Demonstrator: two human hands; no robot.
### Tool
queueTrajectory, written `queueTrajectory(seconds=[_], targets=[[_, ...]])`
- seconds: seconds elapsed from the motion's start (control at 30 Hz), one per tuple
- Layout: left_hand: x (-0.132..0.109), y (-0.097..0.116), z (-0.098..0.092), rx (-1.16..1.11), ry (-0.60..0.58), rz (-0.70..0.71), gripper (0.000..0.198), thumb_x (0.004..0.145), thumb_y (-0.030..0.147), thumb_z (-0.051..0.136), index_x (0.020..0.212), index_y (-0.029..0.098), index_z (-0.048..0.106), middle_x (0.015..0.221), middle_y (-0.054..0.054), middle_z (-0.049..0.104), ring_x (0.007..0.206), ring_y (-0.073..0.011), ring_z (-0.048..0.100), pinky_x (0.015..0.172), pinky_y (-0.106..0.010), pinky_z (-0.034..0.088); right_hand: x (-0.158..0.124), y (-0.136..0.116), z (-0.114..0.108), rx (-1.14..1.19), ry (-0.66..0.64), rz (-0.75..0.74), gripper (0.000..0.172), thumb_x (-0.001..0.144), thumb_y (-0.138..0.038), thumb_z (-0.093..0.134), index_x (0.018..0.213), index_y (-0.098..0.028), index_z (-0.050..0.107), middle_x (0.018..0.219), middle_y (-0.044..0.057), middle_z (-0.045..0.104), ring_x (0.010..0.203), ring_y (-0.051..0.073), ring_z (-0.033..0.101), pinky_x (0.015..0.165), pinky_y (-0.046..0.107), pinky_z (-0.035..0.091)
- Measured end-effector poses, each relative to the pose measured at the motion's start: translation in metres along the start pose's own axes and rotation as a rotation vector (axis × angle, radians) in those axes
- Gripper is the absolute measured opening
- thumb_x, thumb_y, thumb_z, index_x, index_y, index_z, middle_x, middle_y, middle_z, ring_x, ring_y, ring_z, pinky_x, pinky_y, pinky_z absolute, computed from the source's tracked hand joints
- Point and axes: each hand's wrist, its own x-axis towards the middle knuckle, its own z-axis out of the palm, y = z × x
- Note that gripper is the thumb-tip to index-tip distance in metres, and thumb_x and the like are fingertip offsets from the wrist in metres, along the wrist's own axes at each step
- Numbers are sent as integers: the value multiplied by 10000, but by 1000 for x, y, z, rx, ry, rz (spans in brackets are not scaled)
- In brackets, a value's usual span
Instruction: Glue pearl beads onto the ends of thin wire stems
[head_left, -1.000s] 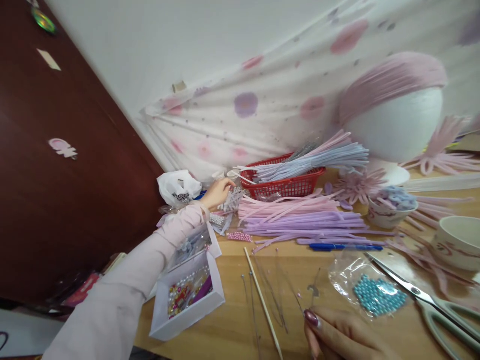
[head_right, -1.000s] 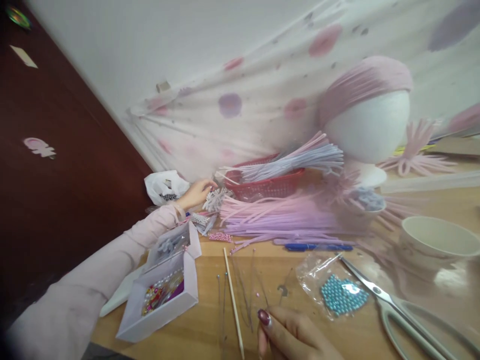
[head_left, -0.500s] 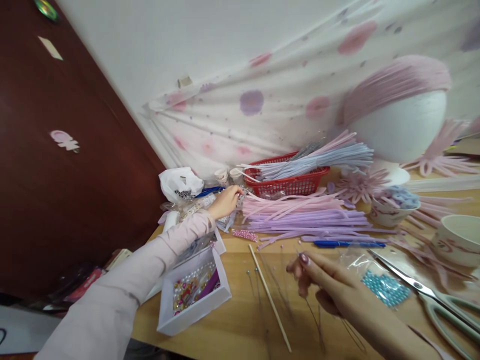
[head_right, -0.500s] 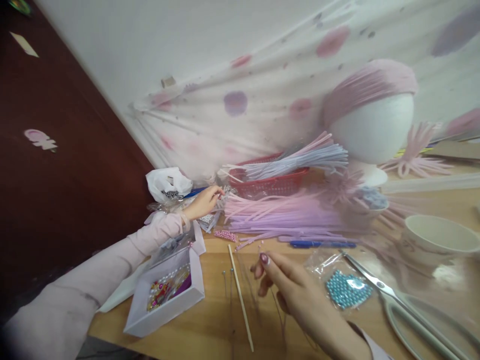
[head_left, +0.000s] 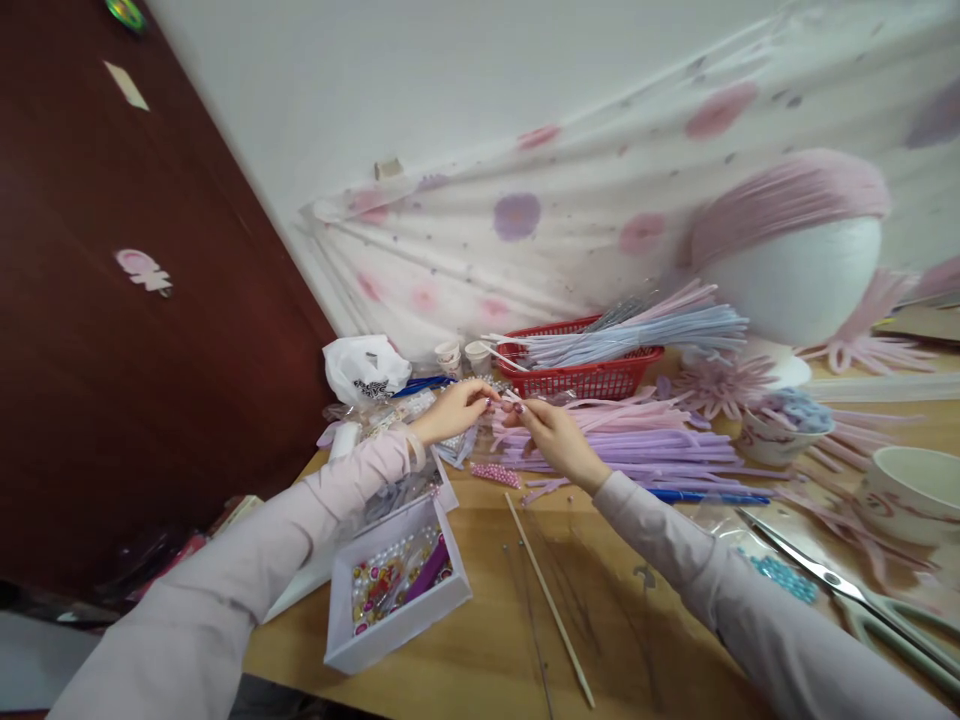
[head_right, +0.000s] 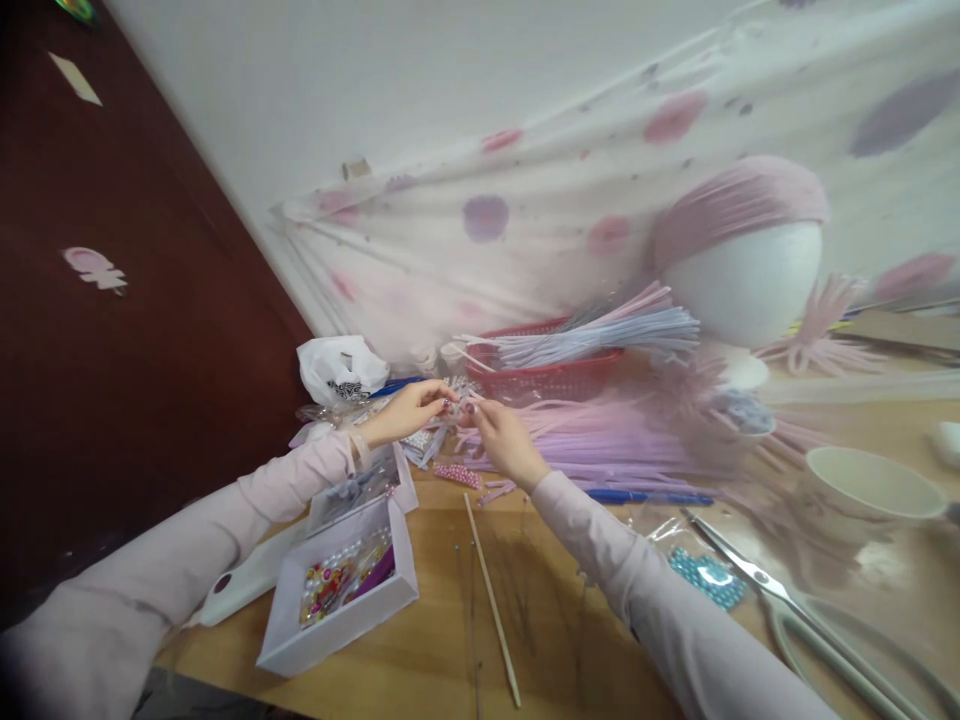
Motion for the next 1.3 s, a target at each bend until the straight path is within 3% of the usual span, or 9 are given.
queueTrajectory(seconds=[0.1,0.5,0.63,0.8,1.1,1.2,1.3], targets=[[-2,6,-1,-79,1,7,174,889,104,533,974,136,681,905,-56,746,872,-175,707,795,-323,573,0,3,-2,119,4,49,616,802,-764,511,737,-176,683,784,109,722,727,252,697,637,398,618],[-6,46,-22,-202,-196,49,167,770,67,646,919,141,664,810,-40,764,735,-149,723,720,-285,555,12,-40,-28,369,-57,98,507,644,-663,788,649,-172,664,662,32,678,647,190,674,749,381,605],[-11,55,-22,-236,-179,28,200,763,62,663,948,137,651,848,-40,764,801,-153,725,762,-293,547,9,-46,-31,416,-65,112,495,628,-639,817,658,-167,673,675,30,670,650,166,657,782,362,588],[-20,63,-22,-247,-125,6,218,779,70,657,987,127,625,846,-41,759,802,-146,722,739,-276,542,4,-52,-34,419,-84,123,462,632,-599,837,668,-161,691,698,29,666,636,145,623,710,315,573],[-38,73,-21,-146,-197,22,300,767,3,605,1042,119,634,883,-56,771,809,-151,716,692,-254,522,-2,-70,-35,378,-171,150,445,638,-576,842,660,-158,692,677,26,653,651,150,614,694,303,533],[-43,78,-20,-116,-188,46,327,712,-35,616,998,120,659,835,-37,758,788,-159,707,672,-253,510,-3,-77,-38,360,-193,160,424,662,-550,838,668,-150,698,685,27,649,632,138,595,671,295,520],[-46,81,-18,-141,-146,80,232,740,3,617,928,135,646,861,-30,748,839,-163,705,738,-278,524,-3,-81,-41,349,-211,161,420,677,-540,832,677,-142,698,680,26,648,621,131,595,652,284,512]])
